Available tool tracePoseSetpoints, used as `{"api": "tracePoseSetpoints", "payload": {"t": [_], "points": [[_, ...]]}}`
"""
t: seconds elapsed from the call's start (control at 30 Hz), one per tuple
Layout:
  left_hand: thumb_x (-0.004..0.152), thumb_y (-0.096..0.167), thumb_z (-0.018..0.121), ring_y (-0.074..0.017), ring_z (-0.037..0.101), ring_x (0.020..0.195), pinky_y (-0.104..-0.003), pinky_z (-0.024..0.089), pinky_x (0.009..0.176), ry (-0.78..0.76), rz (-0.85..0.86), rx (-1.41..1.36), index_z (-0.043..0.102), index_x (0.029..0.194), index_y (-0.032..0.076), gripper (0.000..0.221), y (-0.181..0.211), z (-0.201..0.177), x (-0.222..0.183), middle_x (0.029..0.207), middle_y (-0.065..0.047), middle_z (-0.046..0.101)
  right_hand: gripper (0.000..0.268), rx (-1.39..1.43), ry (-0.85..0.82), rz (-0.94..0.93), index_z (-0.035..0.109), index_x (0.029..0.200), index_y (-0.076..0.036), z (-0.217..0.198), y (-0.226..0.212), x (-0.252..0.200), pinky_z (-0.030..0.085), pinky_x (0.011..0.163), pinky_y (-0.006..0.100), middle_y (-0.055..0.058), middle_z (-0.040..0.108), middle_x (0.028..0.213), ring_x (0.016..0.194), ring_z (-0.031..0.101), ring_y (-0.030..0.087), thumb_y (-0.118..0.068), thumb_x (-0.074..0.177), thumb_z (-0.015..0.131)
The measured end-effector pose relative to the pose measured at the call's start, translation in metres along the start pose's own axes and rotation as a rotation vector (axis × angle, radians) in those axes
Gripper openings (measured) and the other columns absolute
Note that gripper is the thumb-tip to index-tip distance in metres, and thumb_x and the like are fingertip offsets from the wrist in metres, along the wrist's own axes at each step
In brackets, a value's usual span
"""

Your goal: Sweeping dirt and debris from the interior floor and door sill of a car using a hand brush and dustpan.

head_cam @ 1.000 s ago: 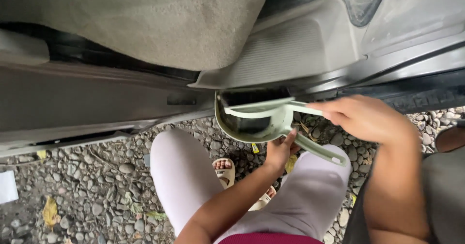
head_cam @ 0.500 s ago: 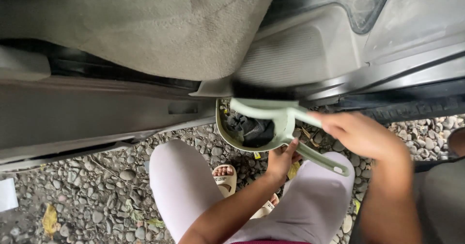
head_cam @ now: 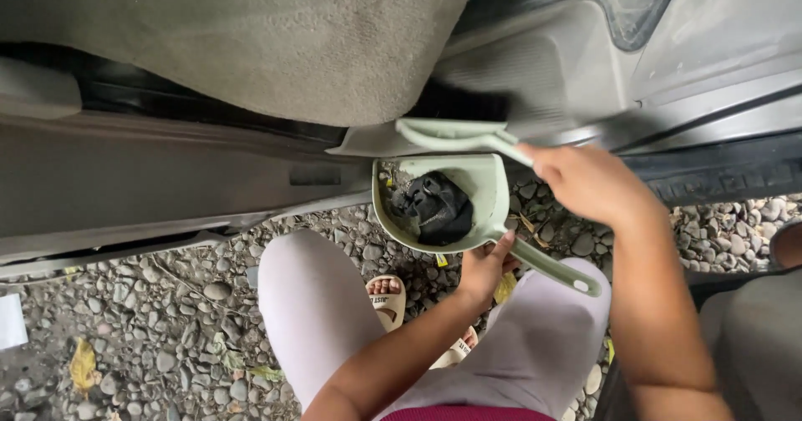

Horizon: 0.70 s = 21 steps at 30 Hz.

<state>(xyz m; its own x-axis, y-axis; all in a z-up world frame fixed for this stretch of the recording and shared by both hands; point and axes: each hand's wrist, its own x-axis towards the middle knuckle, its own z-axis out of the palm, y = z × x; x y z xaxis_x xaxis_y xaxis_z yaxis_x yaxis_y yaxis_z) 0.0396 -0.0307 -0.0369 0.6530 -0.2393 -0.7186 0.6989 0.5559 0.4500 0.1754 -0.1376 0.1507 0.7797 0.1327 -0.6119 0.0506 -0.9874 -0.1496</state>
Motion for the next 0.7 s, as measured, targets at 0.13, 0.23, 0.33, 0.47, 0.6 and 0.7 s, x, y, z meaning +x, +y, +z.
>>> {"api": "tracePoseSetpoints", "payload": {"t": [0.13, 0.23, 0.33, 0.47, 0.6, 0.7], "points": [[0.095, 0.025, 0.068, -0.03, 0.071, 0.113, -0.04, 0.063, 0.1, 0.001, 0.005, 0.042, 0.058, 0.122, 0.003, 0.036, 0.005, 0.002, -0.003, 0.122, -0.017, 0.07, 0.046, -0.018, -0.067, 0.014, 0.054, 0.144, -0.048, 0.005, 0.024, -0.046, 0.05, 0.079, 0.037, -0.003, 0.073, 0.115, 0.091, 0.075, 0.024, -0.035, 0.101, 0.043], [0.096, 0.024, 0.067, -0.0302, 0.073, 0.107, -0.038, 0.064, 0.096, 0.014, 0.003, 0.062, 0.06, 0.119, 0.001, 0.033, 0.0, -0.001, 0.002, 0.117, -0.017, 0.072, 0.045, 0.076, 0.023, 0.168, 0.06, 0.143, -0.043, 0.003, 0.059, -0.062, 0.051, 0.081, 0.036, -0.001, 0.074, 0.127, 0.099, 0.076, 0.026, -0.034, 0.099, 0.052], [0.096, 0.023, 0.067, -0.0301, 0.072, 0.11, -0.04, 0.064, 0.096, 0.017, 0.005, 0.037, 0.059, 0.125, 0.001, 0.037, 0.003, 0.001, -0.002, 0.118, -0.016, 0.072, 0.047, 0.094, 0.168, 0.309, 0.058, 0.148, -0.035, -0.014, 0.066, -0.045, 0.05, 0.08, 0.048, 0.015, 0.072, 0.126, 0.104, 0.07, 0.042, -0.029, 0.103, 0.048], [0.095, 0.024, 0.068, -0.029, 0.072, 0.114, -0.041, 0.063, 0.098, 0.015, 0.001, 0.062, 0.059, 0.125, 0.003, 0.037, 0.009, 0.003, -0.008, 0.121, -0.015, 0.074, 0.055, 0.239, 0.097, 0.36, 0.064, 0.142, -0.022, -0.007, 0.024, -0.003, 0.048, 0.077, 0.049, 0.019, 0.074, 0.112, 0.092, 0.067, 0.039, -0.002, 0.094, 0.047], [0.102, 0.028, 0.073, -0.0185, 0.073, 0.092, -0.036, 0.065, 0.084, 0.003, 0.091, 0.046, 0.038, 0.152, -0.002, 0.068, -0.026, -0.01, 0.017, 0.111, -0.016, 0.074, 0.034, 0.256, 0.122, 0.147, 0.081, 0.111, -0.017, 0.004, -0.027, -0.062, 0.057, 0.082, 0.045, 0.019, 0.08, 0.09, 0.088, 0.078, 0.035, -0.016, 0.099, 0.049], [0.102, 0.027, 0.071, -0.018, 0.072, 0.088, -0.036, 0.066, 0.083, -0.002, 0.112, 0.07, 0.041, 0.15, -0.004, 0.064, -0.022, -0.01, 0.019, 0.109, -0.015, 0.074, 0.031, 0.422, -0.031, 0.043, 0.078, 0.112, -0.004, 0.015, -0.022, -0.093, 0.056, 0.078, 0.049, 0.026, 0.079, 0.085, 0.082, 0.077, 0.041, -0.01, 0.096, 0.051]]}}
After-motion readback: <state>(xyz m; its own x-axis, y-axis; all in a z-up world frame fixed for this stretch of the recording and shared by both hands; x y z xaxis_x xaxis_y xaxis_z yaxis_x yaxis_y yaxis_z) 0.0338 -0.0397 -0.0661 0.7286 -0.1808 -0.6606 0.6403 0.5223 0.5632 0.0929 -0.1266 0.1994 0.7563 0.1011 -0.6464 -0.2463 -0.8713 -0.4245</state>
